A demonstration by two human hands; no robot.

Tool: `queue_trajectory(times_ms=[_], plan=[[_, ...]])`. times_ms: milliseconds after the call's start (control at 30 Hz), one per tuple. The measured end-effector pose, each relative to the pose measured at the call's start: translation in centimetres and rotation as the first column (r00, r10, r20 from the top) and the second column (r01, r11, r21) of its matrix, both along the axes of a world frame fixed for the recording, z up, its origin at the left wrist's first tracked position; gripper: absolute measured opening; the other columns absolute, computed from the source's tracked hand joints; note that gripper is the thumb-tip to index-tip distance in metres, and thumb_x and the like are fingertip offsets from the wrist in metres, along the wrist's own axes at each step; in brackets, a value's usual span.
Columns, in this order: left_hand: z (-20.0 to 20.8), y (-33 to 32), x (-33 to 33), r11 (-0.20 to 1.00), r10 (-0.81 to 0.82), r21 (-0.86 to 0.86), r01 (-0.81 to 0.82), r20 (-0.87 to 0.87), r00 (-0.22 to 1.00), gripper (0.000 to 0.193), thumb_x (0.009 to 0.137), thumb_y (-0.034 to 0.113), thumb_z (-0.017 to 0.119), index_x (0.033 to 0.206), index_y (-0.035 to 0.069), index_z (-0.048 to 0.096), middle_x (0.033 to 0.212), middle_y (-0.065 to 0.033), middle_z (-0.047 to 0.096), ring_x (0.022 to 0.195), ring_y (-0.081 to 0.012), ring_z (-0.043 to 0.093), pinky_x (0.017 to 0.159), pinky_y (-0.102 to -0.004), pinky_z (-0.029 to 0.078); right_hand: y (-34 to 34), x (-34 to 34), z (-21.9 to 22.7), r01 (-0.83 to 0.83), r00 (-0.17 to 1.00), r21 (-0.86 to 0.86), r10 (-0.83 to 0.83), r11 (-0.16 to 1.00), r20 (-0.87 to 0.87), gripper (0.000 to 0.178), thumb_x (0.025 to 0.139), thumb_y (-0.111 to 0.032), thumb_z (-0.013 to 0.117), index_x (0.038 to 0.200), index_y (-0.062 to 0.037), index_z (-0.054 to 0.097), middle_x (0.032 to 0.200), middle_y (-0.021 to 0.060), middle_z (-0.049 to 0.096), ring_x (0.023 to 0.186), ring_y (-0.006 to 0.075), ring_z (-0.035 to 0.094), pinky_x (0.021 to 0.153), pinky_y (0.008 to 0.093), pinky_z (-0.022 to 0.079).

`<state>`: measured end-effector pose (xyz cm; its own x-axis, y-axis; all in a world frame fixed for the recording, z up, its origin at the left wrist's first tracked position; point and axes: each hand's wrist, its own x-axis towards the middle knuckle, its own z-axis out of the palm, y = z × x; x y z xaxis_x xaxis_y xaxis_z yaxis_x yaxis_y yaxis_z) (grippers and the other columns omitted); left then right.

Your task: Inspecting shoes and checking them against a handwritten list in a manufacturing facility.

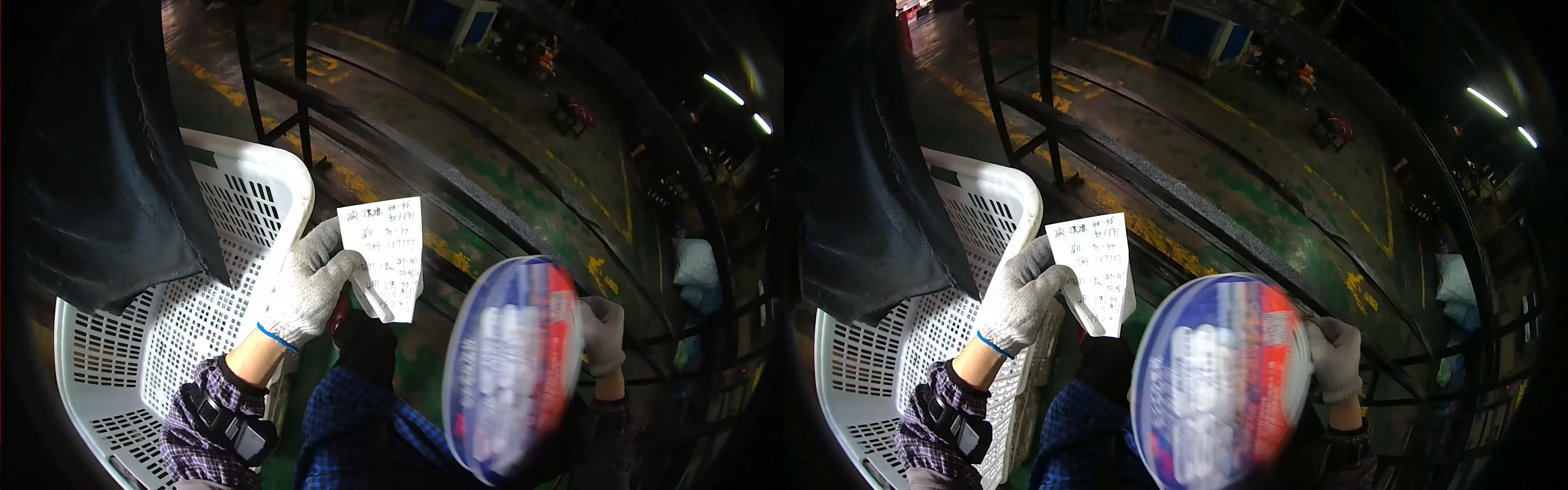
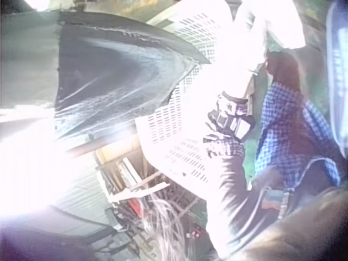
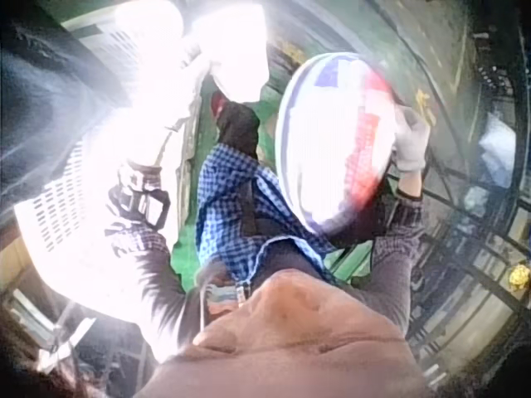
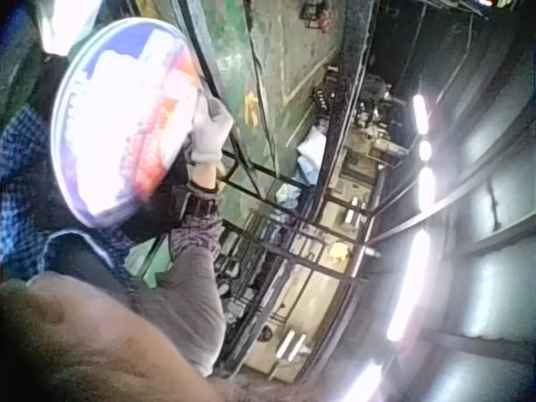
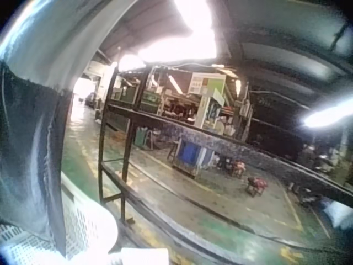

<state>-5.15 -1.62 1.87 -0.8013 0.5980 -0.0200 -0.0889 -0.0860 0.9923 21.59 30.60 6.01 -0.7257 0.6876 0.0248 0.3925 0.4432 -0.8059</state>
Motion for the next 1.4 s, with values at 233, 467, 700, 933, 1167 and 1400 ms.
queue_trajectory(times_ms=[233, 467, 700, 933, 1167, 1400], plan=[[0.0, -0.1, 0.0, 1.0, -0.012, -0.014, 0.012, 0.003, 1.0, 0.039, 0.092, -0.004, 0.054, 0.131, -0.008, 0.055, 0.121, -0.0105, 0.066, 0.11, -0.0155, 0.061, 0.099, -0.0288, 0.047, -1.5, 0.0, 0.5, -0.158, 0.929, -0.296, 0.04, 0.942, -0.368, 0.023, 0.093, -0.019, 0.062, 0.091, 0.004, 0.066, 0.069, 0.0055, 0.064, 0.062, 0.0118, 0.061, 0.058, 0.0259, 0.048], [0.1, -0.1, 0.1, 1.0, -0.001, 0.002, 0.001, -0.005, 1.0, 0.038, 0.092, -0.004, 0.054, 0.13, -0.007, 0.056, 0.12, -0.0102, 0.066, 0.109, -0.0153, 0.061, 0.098, -0.0288, 0.047, -0.8, -0.3, 0.7, 0.008, 0.999, -0.106, -0.012, 0.994, -0.034, 0.022, 0.091, -0.012, 0.062, 0.09, 0.0076, 0.073, 0.074, 0.0057, 0.07, 0.067, 0.0087, 0.06, 0.063, 0.0271, 0.049], [0.0, 0.0, 0.0, 1.0, 0.005, 0.012, -0.005, 0.004, 1.0, 0.037, 0.092, -0.003, 0.055, 0.129, -0.007, 0.057, 0.118, -0.0101, 0.067, 0.107, -0.0153, 0.062, 0.097, -0.0285, 0.047, -2.0, -0.6, 1.2, -0.068, 0.996, -0.224, 0.053, 0.972, -0.072, 0.019, 0.092, -0.01, 0.063, 0.084, 0.0053, 0.072, 0.075, 0.0089, 0.071, 0.065, 0.0107, 0.063, 0.063, 0.0288, 0.051], [0.1, -0.2, 0.1, 0.999, 0.016, -0.051, -0.014, 0.024, 1.0, 0.038, 0.092, -0.001, 0.055, 0.13, -0.006, 0.056, 0.114, -0.0102, 0.067, 0.101, -0.0137, 0.062, 0.09, -0.0266, 0.049, -1.7, -1.0, 2.5, 0.331, 0.942, -0.371, -0.284, 0.868, 0.176, 0.016, 0.088, -0.008, 0.062, 0.076, 0.0009, 0.067, 0.067, 0.0031, 0.063, 0.062, 0.0127, 0.059, 0.054, 0.0267, 0.046], [0.4, -0.2, 0.1, 0.998, 0.017, -0.058, -0.014, 0.044, 0.999, 0.035, 0.092, 0.0, 0.055, 0.127, -0.006, 0.058, 0.112, -0.0094, 0.068, 0.099, -0.0133, 0.062, 0.088, -0.0266, 0.049, -1.4, -0.4, 0.6, -0.005, 1.0, -0.044, 0.005, 0.999, 0.011, 0.02, 0.091, -0.008, 0.062, 0.094, 0.0092, 0.072, 0.078, 0.004, 0.071, 0.064, 0.0075, 0.059, 0.058, 0.0245, 0.047], [-0.1, -0.2, -0.2, 0.999, 0.02, -0.047, -0.025, -0.11, 0.994, 0.038, 0.092, 0.002, 0.056, 0.129, -0.005, 0.058, 0.112, -0.0101, 0.069, 0.091, -0.011, 0.062, 0.077, -0.0241, 0.051, -1.1, 0.0, 0.9, -0.405, 0.89, -0.417, 0.247, 0.814, -0.383, 0.021, 0.092, -0.013, 0.063, 0.102, 0.0048, 0.066, 0.09, 0.0108, 0.071, 0.064, 0.0151, 0.062, 0.06, 0.027, 0.049]])
